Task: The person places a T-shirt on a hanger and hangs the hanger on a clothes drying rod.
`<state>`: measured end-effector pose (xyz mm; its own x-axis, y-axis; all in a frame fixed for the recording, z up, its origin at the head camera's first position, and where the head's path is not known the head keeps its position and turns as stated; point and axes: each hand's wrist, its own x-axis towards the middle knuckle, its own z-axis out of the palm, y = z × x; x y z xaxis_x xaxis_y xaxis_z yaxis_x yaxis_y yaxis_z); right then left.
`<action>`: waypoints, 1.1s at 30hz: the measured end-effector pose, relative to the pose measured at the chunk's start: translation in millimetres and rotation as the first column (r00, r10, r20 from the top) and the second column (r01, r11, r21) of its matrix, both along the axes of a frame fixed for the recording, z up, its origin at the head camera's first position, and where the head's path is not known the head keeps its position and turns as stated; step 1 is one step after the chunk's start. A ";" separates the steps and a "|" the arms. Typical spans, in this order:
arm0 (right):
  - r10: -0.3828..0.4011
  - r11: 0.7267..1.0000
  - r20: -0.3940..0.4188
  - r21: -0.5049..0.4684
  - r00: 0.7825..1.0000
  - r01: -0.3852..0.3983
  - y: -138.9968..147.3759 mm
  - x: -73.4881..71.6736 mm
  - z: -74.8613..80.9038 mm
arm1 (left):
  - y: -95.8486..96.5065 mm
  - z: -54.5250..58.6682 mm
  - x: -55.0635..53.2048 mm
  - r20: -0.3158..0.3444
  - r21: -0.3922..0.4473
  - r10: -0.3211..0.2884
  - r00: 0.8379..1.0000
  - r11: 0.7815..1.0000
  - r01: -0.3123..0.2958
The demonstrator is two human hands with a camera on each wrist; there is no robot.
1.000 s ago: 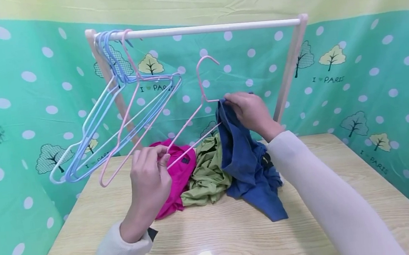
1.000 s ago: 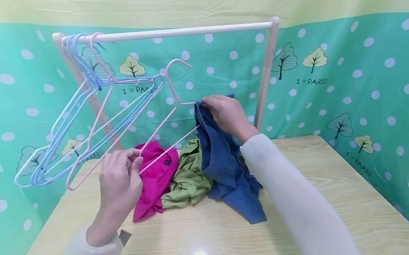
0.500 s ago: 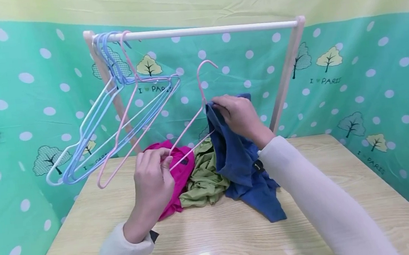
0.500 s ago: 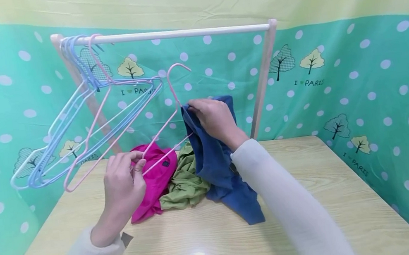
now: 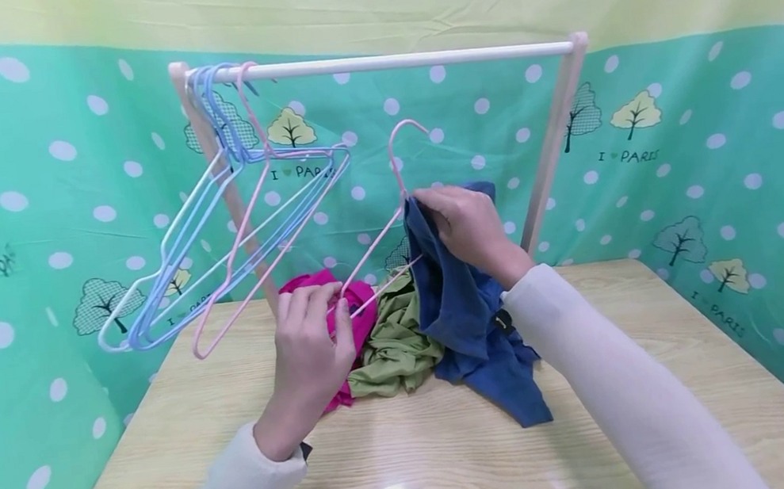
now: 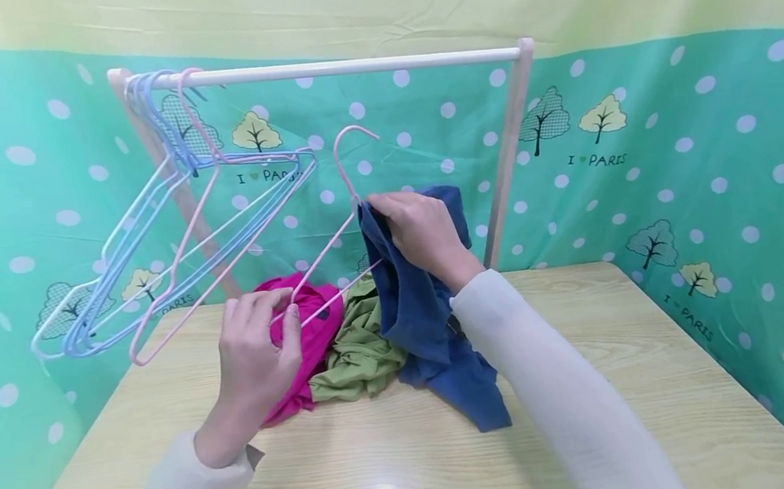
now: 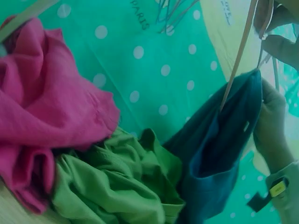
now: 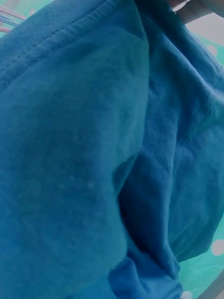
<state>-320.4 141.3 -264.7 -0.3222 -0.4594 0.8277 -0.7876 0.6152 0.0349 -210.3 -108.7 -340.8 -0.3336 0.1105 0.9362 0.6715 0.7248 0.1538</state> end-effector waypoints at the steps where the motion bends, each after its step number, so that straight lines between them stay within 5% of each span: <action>1: 0.001 1.000 -0.004 0.003 1.000 -0.001 1.2 0.1 0.3 | 1.0 0.1 -0.8 -0.042 -0.020 0.016 0.999 1.000 -0.017; 4: -0.001 1.000 -0.003 0.000 1.000 0.001 3.1 -0.7 0.8 | 5.5 1.1 -1.6 -0.189 -0.098 0.068 0.980 0.991 -0.088; 9: -0.032 0.999 0.007 -0.008 0.999 0.032 4.6 -4.9 1.7 | 19.4 3.3 2.0 -0.381 -0.209 0.127 0.916 0.953 -0.219; 12: -0.057 0.998 0.008 -0.013 0.998 0.057 6.6 -5.9 3.7 | 29.0 2.5 5.8 -0.442 -0.256 0.141 0.886 0.927 -0.274; 15: -0.069 0.998 0.013 -0.010 0.998 0.070 8.4 -6.1 6.3 | 37.6 -0.8 10.5 -0.455 -0.309 0.150 0.878 0.898 -0.314; 20: -0.066 0.998 0.004 0.006 0.998 0.066 10.0 -6.8 10.2 | 50.1 -9.0 17.3 -0.386 -0.416 0.170 0.907 0.845 -0.336; 26: -0.071 0.997 -0.014 0.015 0.997 0.072 13.7 -7.6 13.1 | 61.9 -13.4 21.8 -0.262 -0.480 0.224 0.939 0.813 -0.328; 30: -0.092 0.996 -0.008 0.020 0.996 0.092 16.0 -8.2 16.0 | 70.4 -12.5 15.4 -0.060 -0.491 0.183 0.981 0.851 -0.189; 33: -0.103 0.994 -0.005 0.027 0.995 0.103 17.1 -7.8 17.9 | 77.7 -11.8 6.6 0.139 -0.444 0.103 0.985 0.895 -0.031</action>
<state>-328.2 158.4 -246.8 -0.3657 -0.4465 0.8166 -0.7198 0.6919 0.0559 -203.6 -31.0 -352.5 -0.4913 0.4702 0.7331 0.6129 0.7848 -0.0926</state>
